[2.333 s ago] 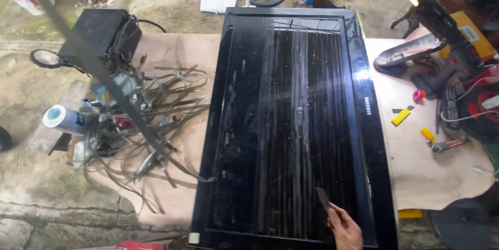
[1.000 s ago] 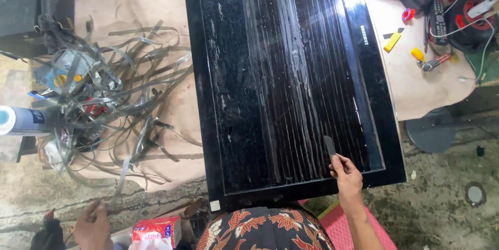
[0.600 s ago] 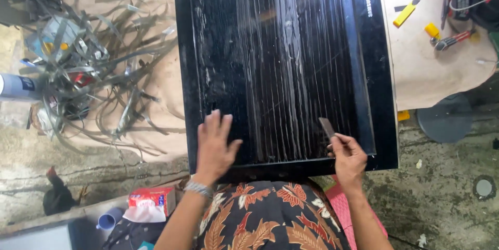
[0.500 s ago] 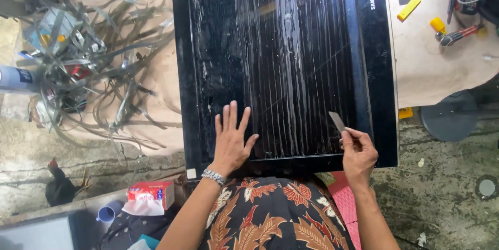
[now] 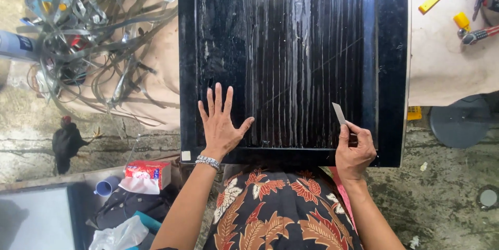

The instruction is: Using a small hand scraper to remove a polarizing or protective film from a television screen.

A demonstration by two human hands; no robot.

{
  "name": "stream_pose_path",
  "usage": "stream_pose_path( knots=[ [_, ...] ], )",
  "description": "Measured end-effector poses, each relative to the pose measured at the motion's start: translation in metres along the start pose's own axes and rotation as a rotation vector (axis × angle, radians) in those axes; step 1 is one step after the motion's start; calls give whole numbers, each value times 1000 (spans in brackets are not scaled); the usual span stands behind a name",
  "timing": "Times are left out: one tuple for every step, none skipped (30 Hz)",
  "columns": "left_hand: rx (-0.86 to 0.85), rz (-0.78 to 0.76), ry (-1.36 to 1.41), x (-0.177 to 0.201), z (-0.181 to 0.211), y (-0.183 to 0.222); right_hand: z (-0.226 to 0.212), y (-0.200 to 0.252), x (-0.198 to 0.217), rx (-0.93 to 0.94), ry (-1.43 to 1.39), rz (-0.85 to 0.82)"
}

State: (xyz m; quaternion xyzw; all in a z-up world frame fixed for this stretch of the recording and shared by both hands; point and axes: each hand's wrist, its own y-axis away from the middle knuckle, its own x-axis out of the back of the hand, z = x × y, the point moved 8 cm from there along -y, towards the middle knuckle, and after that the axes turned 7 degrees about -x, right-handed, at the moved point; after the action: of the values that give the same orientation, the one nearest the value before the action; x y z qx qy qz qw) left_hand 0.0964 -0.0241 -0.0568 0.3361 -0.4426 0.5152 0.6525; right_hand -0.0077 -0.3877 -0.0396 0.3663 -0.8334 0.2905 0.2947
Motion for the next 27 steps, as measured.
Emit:
stream_pose_path(
  knots=[
    [11,2,15,0,-1,0,-2,0,-2,5,-2,-3],
    [16,5,32,0,-1,-2,-3,0,-3,9,-1,0],
    [17,3,40,-1,0,0,-2,1,-2,11,8,0],
    [28,11,47,-1,0,-1,-1,1,-3,17,21,-2],
    [39,19,55,-1,-1,-3,-1,1,-4,22,35,-3],
    [36,17,67,-3,0,-5,2,2,-3,25,46,1],
    [43,51,47,-2,-1,-6,6,3,-5,-1,17,-7],
    [49,82,29,-1,-2,-8,9,5,-5,-28,-9,-15],
    [45,78,43,-3,-5,-9,-2,6,-3,-28,5,-10],
    [41,102,81,-2,-7,-12,-11,6,-3,-53,-19,-16],
    [37,127,120,-1,-10,-15,-22,5,-3,-78,-43,-22],
    [33,125,134,0,-16,-14,-33,8,-5,-76,-30,-16],
    [24,158,199,5,-21,-14,-42,10,-12,-118,-34,-67],
    [5,202,263,10,-27,-22,-52,7,-22,-155,-44,-106],
    [-8,211,276,15,-31,-32,-73,3,-31,-147,-38,-87],
    [-19,247,395,21,-35,-38,-91,2,-47,-181,-75,-164],
    [-30,283,515,26,-39,-43,-108,2,-63,-216,-111,-241],
    [-38,283,525,39,-40,-58,-127,-7,-74,-214,-105,-230],
    [-109,220,652,47,-35,-73,-146,-13,-93,-202,-139,-321],
    [-175,155,772,56,-29,-86,-165,-18,-112,-190,-176,-420],
    [-177,156,777,53,-33,-100,-181,-29,-124,-189,-172,-417],
    [-222,102,814,46,-33,-115,-201,-40,-139,-121,-176,-448],
    [-267,49,850,39,-32,-130,-221,-51,-154,-53,-180,-478],
    [-265,41,855,35,-37,-144,-227,-60,-165,-61,-174,-479],
    [-281,28,840,30,-39,-158,-236,-71,-176,-16,-179,-486],
    [-300,20,821,26,-41,-175,-245,-83,-187,32,-186,-490],
    [-301,16,824,22,-42,-189,-247,-95,-195,28,-184,-489]
  ],
)
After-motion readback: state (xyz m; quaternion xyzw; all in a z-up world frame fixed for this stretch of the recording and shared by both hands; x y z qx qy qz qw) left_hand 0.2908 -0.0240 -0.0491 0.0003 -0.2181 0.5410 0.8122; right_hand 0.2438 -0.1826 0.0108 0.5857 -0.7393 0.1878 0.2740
